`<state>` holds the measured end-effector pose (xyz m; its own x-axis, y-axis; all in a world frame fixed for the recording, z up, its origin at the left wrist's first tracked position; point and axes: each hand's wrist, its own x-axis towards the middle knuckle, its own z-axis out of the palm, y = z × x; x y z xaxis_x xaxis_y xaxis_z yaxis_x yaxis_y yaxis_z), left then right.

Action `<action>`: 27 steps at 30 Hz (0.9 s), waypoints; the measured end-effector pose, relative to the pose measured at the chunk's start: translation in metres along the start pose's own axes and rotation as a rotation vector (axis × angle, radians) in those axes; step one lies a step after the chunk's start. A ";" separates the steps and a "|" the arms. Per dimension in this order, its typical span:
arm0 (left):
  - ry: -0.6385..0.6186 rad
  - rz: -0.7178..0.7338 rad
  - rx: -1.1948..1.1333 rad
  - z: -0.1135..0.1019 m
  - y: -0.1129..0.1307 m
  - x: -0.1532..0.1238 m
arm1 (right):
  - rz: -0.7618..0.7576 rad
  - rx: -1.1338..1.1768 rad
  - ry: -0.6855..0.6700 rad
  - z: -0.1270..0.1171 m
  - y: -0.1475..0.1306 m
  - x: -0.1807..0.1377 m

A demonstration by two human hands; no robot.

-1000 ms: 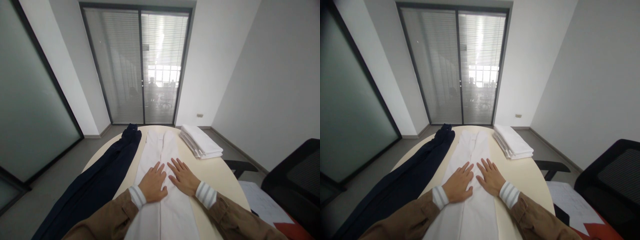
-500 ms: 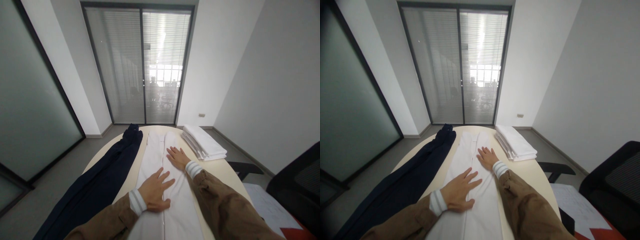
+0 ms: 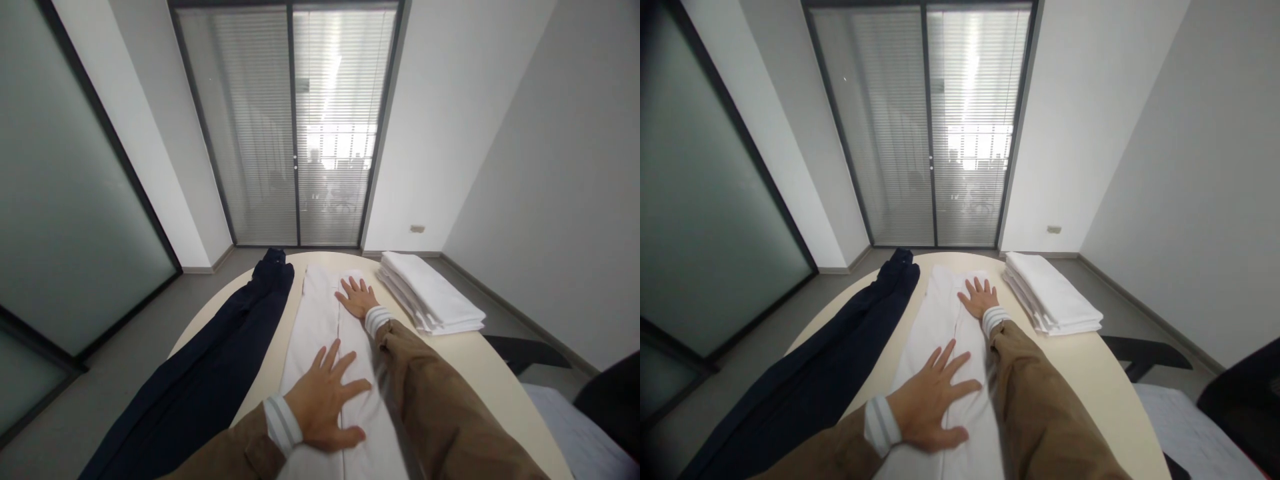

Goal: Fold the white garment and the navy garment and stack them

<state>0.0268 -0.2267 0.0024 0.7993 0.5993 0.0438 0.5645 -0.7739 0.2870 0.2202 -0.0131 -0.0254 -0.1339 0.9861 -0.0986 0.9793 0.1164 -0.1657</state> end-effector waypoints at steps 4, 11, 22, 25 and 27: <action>-0.024 0.015 -0.024 0.001 -0.004 0.001 | -0.002 0.008 0.035 0.003 0.007 0.017; -0.031 0.017 -0.024 -0.002 -0.005 0.000 | -0.066 0.033 0.038 0.001 0.017 0.019; 0.075 -0.113 0.045 0.013 0.003 0.001 | -0.315 -0.030 0.026 -0.001 0.014 -0.085; 0.114 -0.144 0.083 0.018 0.008 0.002 | -0.395 -0.017 0.020 -0.001 0.014 -0.129; 0.144 -0.174 0.116 0.021 0.012 0.003 | -0.451 -0.012 0.032 0.000 0.013 -0.158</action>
<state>0.0397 -0.2385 -0.0143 0.6552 0.7421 0.1414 0.7175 -0.6698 0.1910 0.2538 -0.1676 -0.0124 -0.5429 0.8397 0.0116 0.8259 0.5364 -0.1736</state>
